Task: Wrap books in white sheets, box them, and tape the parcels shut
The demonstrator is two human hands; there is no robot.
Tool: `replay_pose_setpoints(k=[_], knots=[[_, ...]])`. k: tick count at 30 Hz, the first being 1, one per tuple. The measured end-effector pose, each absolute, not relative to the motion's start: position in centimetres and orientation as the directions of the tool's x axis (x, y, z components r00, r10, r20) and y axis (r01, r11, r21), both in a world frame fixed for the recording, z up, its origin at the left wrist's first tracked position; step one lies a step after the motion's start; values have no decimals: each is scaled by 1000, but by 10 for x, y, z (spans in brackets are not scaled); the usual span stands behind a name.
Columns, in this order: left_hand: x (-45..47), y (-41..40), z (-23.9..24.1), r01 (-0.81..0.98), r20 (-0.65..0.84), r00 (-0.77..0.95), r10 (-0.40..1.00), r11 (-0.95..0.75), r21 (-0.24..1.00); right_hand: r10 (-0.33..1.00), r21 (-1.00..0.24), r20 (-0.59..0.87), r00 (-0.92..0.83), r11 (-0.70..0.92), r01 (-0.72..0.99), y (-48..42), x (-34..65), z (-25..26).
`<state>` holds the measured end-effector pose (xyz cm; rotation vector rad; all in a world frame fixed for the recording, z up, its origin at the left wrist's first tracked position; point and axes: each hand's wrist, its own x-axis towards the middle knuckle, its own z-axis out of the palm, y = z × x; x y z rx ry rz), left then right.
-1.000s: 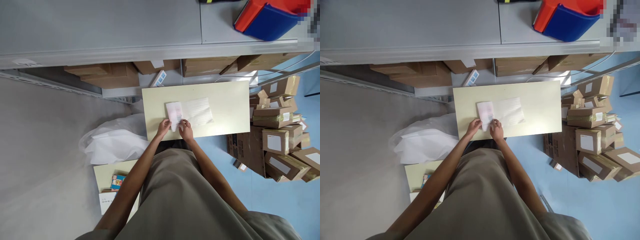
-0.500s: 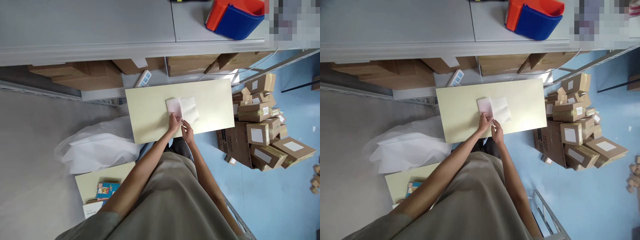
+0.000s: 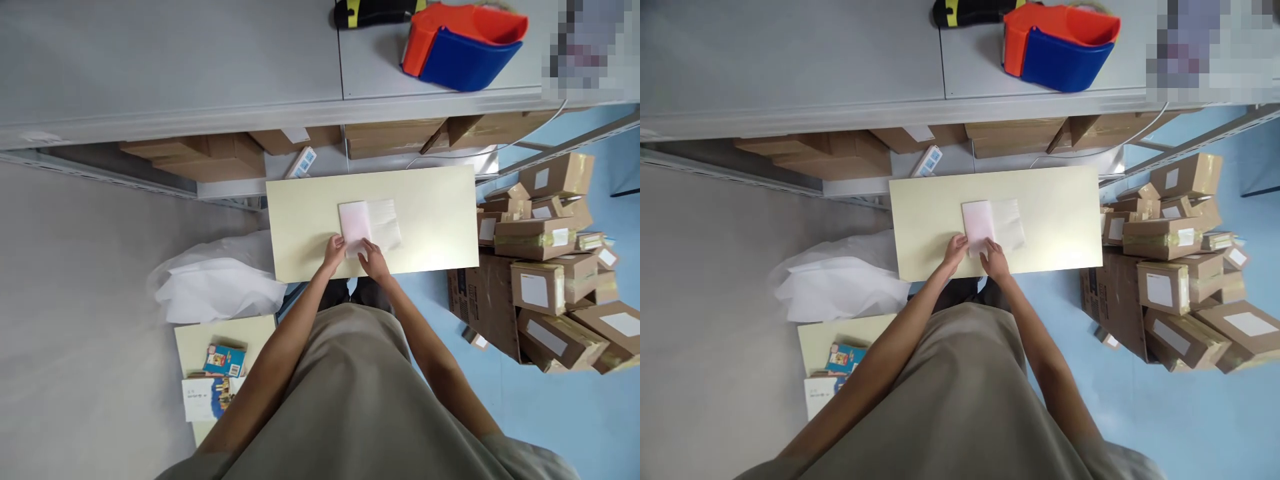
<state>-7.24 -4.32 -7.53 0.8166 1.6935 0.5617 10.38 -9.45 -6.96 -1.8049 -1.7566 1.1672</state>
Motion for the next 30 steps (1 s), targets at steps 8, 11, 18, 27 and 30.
replay_pose_setpoints(k=[8, 11, 18, 27, 30], knots=[[-45, -30, -48, 220, -588, -163, 792, 610, 761, 921, -741, -317, -226, -92, 665, -79, 110, -64], [-23, -24, -41, 260, -535, -196, 822, 570, 779, 916, -791, -336, -220, -148, 594, -69, 126, -63], [58, -17, -43, 421, -452, -60, 890, 433, 797, 917, -775, -393, -68, -291, 562, -68, 179, -67], [82, -12, -63, 567, -434, -143, 890, 433, 701, 922, -672, -321, 217, -383, 634, -69, 221, -82], [65, -9, -66, 566, -432, -249, 866, 493, 661, 922, -710, -308, 233, -386, 589, -64, 232, -83]])
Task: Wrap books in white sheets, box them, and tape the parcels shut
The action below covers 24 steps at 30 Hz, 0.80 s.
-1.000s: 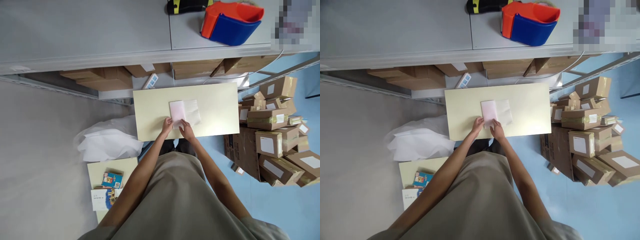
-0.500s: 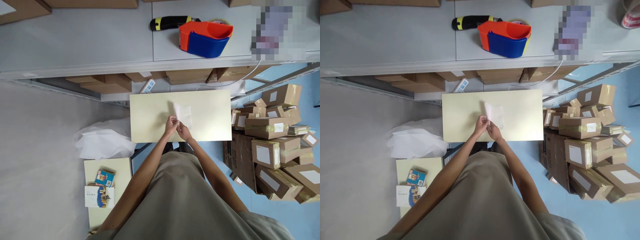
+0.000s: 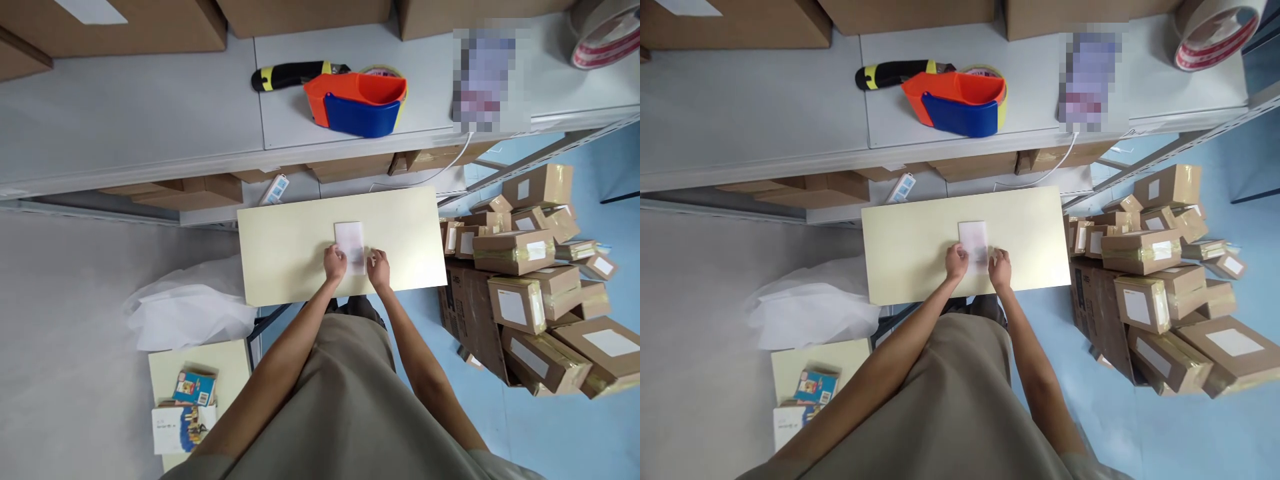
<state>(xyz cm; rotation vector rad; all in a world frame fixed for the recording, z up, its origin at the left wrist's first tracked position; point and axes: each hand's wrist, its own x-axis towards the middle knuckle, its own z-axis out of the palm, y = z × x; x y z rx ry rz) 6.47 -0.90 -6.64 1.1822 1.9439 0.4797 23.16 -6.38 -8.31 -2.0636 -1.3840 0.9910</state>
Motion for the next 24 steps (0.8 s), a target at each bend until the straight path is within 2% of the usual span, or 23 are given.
replay_pose_setpoints(k=[3, 6, 8, 11, 18, 24], knots=[[54, -6, -70, 556, -465, -302, 832, 550, 623, 916, -711, -334, 223, -400, 578, -56, 228, -82], [48, -3, -74, 535, -505, -270, 820, 564, 630, 885, -622, -390, 255, -457, 636, -50, 204, -78], [40, -1, -75, 519, -519, -270, 811, 577, 631, 877, -564, -376, 299, -473, 677, -48, 181, -76], [12, 3, -73, 495, -520, -309, 796, 601, 627, 890, -557, -342, 300, -450, 698, -46, 142, -76], [-109, 15, -72, 421, -471, -437, 767, 637, 646, 924, -582, -359, 134, -333, 742, -15, 29, -85], [-221, 27, -78, 386, -358, -529, 769, 594, 706, 932, -632, -360, -45, -208, 746, 28, -96, -90]])
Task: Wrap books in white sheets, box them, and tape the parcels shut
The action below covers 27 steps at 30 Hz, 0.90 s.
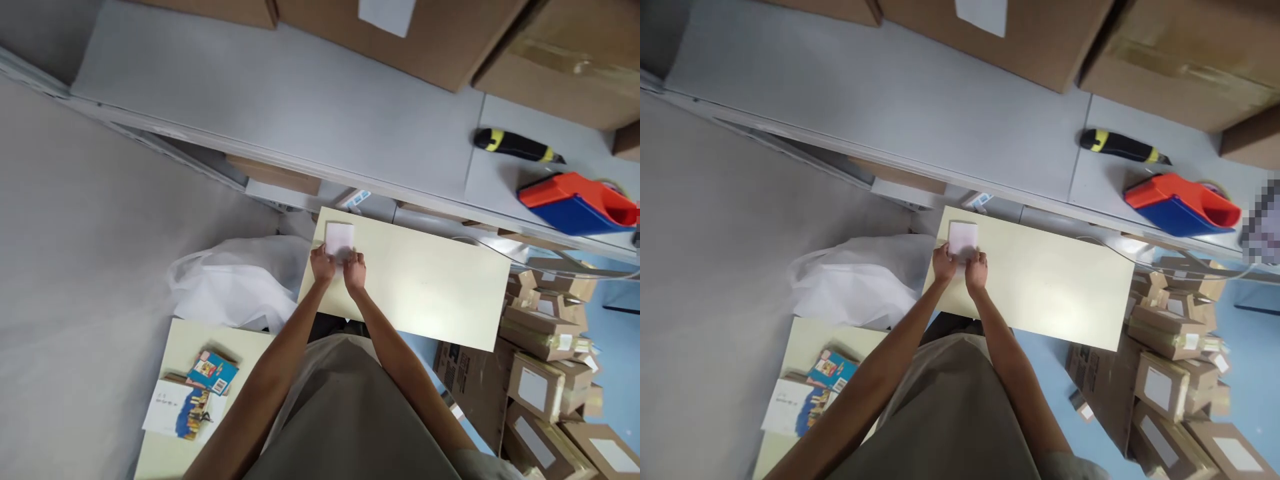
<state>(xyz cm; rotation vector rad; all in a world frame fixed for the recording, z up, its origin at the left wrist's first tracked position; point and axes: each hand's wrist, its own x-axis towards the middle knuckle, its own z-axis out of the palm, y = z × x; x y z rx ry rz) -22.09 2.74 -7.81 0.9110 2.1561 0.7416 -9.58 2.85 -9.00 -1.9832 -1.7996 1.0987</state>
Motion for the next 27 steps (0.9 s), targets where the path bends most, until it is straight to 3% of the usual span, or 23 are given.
replay_pose_setpoints(k=[6, 13, 18, 22, 24, 27], knots=[[-263, 33, -89, 342, -364, -514, 777, 575, 744, 928, -556, -372, 15, -236, 797, 42, -136, -102], [-262, 42, -95, 315, -395, -487, 779, 578, 752, 949, -552, -300, -93, -94, 829, 57, -114, -100], [-252, 30, -78, 278, -410, -533, 740, 611, 741, 882, -410, -455, -124, -85, 908, 80, -114, -65], [-228, -43, -52, 276, -276, -578, 768, 503, 819, 863, -398, -469, -185, -20, 917, 55, -113, -30], [-217, -102, -40, 253, -206, -587, 783, 419, 872, 853, -449, -454, -257, 31, 893, 23, -109, -17], [-206, -207, -26, 183, -214, -607, 765, 396, 900, 805, -577, -432, -407, 100, 811, -43, -101, -10]])
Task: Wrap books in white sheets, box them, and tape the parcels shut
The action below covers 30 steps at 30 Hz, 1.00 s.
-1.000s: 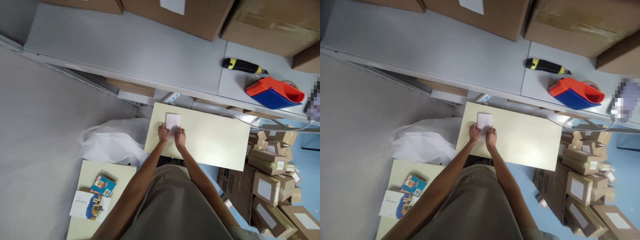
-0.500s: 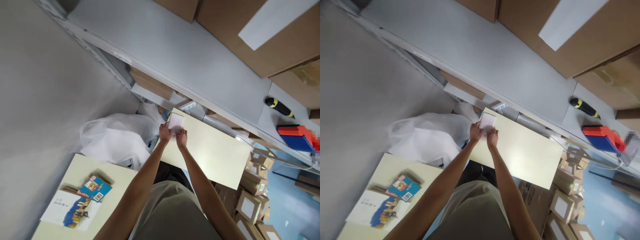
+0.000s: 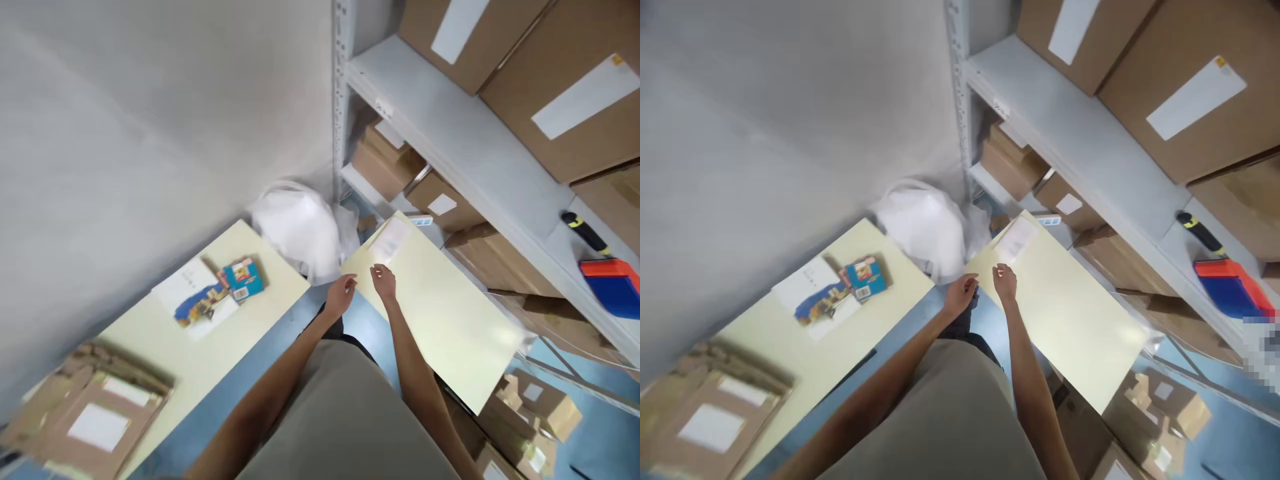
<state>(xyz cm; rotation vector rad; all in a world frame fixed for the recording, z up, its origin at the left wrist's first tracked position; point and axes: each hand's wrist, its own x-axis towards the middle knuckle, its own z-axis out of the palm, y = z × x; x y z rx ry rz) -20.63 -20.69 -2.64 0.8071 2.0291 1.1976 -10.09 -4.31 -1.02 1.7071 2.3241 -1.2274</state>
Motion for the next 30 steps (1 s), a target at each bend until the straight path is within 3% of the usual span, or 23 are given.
replay_pose_setpoints(k=[3, 8, 14, 19, 24, 27, 30], knots=[[-208, -318, -15, 98, -274, -691, 669, 461, 882, 729, -686, -417, -543, 140, 714, -113, -98, -15], [-220, -485, 8, -39, -320, -877, 357, 612, 790, 605, -810, -393, -693, 130, 573, -220, -108, -28], [-207, -608, 19, -196, -289, -956, 51, 621, 759, 406, -842, -413, -815, 171, 511, -331, -118, -27], [-205, -683, -2, -253, -248, -963, -106, 672, 696, 262, -820, -426, -866, 292, 492, -392, -136, -22], [-233, -789, -22, -147, -170, -982, -78, 884, 443, 215, -791, -485, -848, 306, 530, -467, -172, -22], [-259, -853, -30, -56, -259, -965, 30, 947, 317, 161, -778, -540, -826, 280, 563, -534, -197, -27], [-282, -898, -37, 66, -376, -910, 176, 956, 287, 105, -762, -592, -799, 249, 597, -604, -217, -34]])
